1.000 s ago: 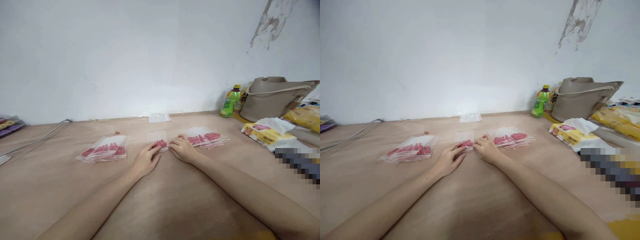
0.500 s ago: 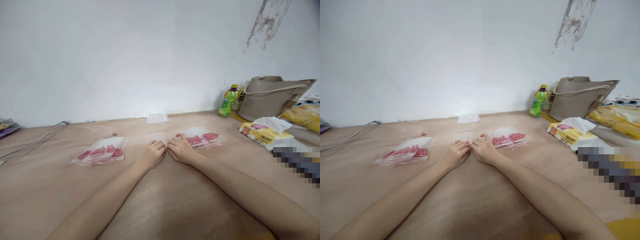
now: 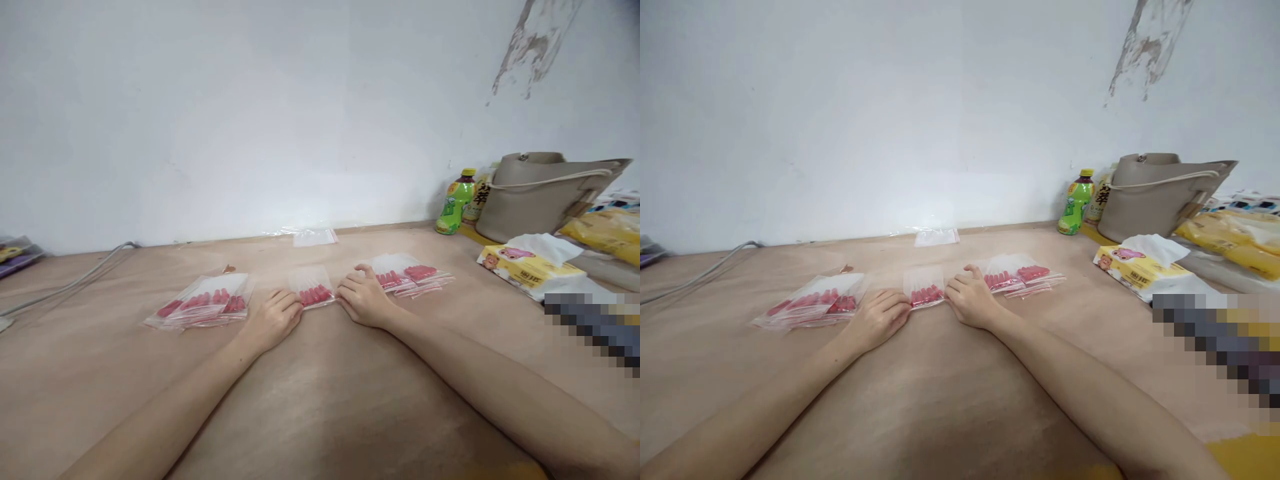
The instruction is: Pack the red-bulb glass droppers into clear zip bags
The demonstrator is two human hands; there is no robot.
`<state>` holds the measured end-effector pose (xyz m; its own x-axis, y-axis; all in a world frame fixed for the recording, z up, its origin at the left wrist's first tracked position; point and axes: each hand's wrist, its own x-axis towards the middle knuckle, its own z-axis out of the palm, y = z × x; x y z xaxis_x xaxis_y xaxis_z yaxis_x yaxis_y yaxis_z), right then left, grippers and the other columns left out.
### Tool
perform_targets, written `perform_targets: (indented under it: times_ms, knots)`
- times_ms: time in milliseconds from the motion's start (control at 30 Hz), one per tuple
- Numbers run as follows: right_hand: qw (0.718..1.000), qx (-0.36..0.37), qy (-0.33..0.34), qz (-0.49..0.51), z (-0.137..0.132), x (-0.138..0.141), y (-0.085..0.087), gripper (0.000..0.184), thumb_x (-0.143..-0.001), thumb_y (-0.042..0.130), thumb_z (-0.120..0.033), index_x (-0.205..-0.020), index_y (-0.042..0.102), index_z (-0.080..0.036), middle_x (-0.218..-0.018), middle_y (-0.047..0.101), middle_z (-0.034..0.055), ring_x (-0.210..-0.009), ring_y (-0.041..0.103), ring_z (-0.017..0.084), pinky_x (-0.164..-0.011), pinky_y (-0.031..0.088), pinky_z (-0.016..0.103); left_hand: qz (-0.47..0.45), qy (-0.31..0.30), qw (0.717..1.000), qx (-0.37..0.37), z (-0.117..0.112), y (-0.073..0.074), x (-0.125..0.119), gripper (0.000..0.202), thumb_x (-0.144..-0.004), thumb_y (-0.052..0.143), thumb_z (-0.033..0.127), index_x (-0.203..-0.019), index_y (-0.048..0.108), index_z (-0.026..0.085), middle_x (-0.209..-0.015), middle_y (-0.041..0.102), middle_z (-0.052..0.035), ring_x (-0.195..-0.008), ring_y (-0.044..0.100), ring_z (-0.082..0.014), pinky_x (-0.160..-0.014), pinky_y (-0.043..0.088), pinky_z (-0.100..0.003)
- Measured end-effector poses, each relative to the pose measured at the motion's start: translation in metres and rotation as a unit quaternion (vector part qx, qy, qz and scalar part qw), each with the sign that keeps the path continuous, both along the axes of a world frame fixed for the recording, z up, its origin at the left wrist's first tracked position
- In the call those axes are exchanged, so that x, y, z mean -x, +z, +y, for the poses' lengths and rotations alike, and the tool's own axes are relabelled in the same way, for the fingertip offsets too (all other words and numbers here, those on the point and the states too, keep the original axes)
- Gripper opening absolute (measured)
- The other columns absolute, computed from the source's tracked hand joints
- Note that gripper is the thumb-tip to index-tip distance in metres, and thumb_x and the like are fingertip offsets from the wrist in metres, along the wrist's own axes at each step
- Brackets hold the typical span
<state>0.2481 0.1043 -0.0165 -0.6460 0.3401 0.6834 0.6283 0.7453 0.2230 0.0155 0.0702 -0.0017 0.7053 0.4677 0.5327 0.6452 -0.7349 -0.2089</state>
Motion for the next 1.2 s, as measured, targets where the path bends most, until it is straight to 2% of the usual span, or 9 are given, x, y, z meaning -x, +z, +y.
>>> perform_targets:
  times_ms: [267,400,467,667,767,900,1033,1100,1200]
  knots:
    - [1.000,-0.009,0.009,0.001,-0.001,-0.001,0.004,0.020,-0.085,0.042,-0.017,-0.073,0.058,-0.017,-0.074,0.062,0.0032,-0.070,0.049,0.013,-0.083,0.026,0.036,0.000,0.049,0.999,0.012,-0.003,-0.003,0.011,0.030,-0.092,0.036,0.019,-0.074,0.059,0.015,-0.075,0.059,-0.0071,-0.074,0.054,-0.0202,-0.068,0.043,-0.032]
    - [0.998,0.017,0.054,-0.007,0.002,-0.003,0.001,0.014,-0.084,0.045,-0.020,-0.088,0.059,-0.017,-0.084,0.064,0.0049,-0.076,0.053,0.015,-0.071,0.032,0.030,-0.005,0.063,0.998,0.019,-0.001,-0.007,0.011,0.030,-0.091,0.037,0.020,-0.071,0.059,0.016,-0.070,0.058,-0.0056,-0.070,0.054,-0.0189,-0.065,0.044,-0.031]
    - [0.997,0.029,0.076,-0.013,0.003,-0.001,-0.004,0.015,-0.085,0.043,-0.018,-0.086,0.058,-0.017,-0.086,0.064,0.0051,-0.078,0.055,0.014,-0.068,0.035,0.027,-0.006,0.065,0.998,0.024,0.000,-0.009,0.012,0.029,-0.091,0.039,0.021,-0.071,0.059,0.017,-0.069,0.058,-0.0049,-0.069,0.055,-0.0183,-0.064,0.044,-0.030]
    - [0.998,-0.010,0.054,-0.012,0.007,0.002,-0.006,0.027,-0.082,0.031,-0.003,-0.077,0.054,-0.015,-0.090,0.064,0.0103,-0.079,0.058,0.016,-0.070,0.043,0.029,-0.019,0.087,0.996,0.020,-0.002,-0.011,0.013,0.021,-0.091,0.040,0.021,-0.103,0.057,0.019,-0.102,0.060,-0.0079,-0.096,0.054,-0.0216,-0.084,0.042,-0.035]
    - [1.000,-0.016,0.017,0.014,0.008,-0.013,0.002,0.026,-0.078,0.034,-0.001,-0.083,0.054,-0.015,-0.099,0.063,0.0115,-0.085,0.058,0.018,-0.075,0.045,0.031,-0.022,0.127,0.992,0.009,-0.007,-0.004,0.016,0.026,-0.088,0.044,0.023,-0.111,0.053,0.016,-0.114,0.054,-0.0141,-0.108,0.046,-0.0289,-0.092,0.035,-0.045]
    - [0.995,0.025,-0.080,0.046,0.004,-0.056,0.008,0.021,-0.075,0.042,-0.004,-0.086,0.055,-0.016,-0.102,0.062,0.0117,-0.091,0.057,0.021,-0.076,0.045,0.032,-0.006,0.170,0.985,0.007,-0.015,0.016,0.031,0.033,-0.080,0.055,0.032,-0.110,0.055,0.015,-0.123,0.047,-0.0176,-0.118,0.036,-0.0360,-0.097,0.023,-0.053]
    - [0.985,0.022,-0.161,0.052,-0.006,-0.104,0.008,0.017,-0.076,0.043,-0.009,-0.082,0.057,-0.018,-0.095,0.065,0.0085,-0.085,0.058,0.020,-0.073,0.043,0.033,0.023,0.346,0.931,0.114,-0.014,0.035,0.061,0.058,-0.071,0.060,0.050,-0.119,0.050,0.021,-0.130,0.041,-0.0169,-0.123,0.026,-0.0420,-0.093,0.019,-0.063]
    - [0.985,0.012,-0.167,0.037,-0.012,-0.118,0.009,0.018,-0.074,0.046,-0.010,-0.084,0.059,-0.018,-0.093,0.066,0.0070,-0.084,0.058,0.021,-0.075,0.040,0.034,0.015,0.382,0.912,0.149,-0.010,0.038,0.077,0.071,-0.062,0.062,0.060,-0.119,0.051,0.019,-0.121,0.047,-0.0222,-0.111,0.034,-0.0532,-0.075,0.027,-0.071]
    - [0.987,-0.008,-0.157,0.046,-0.021,-0.117,0.014,0.024,-0.071,0.048,-0.012,-0.091,0.060,-0.018,-0.094,0.065,0.0064,-0.086,0.057,0.021,-0.077,0.036,0.037,0.010,0.392,0.902,0.181,-0.005,0.037,0.093,0.068,-0.056,0.066,0.059,-0.110,0.059,0.016,-0.104,0.058,-0.0221,-0.091,0.051,-0.0513,-0.062,0.038,-0.064]
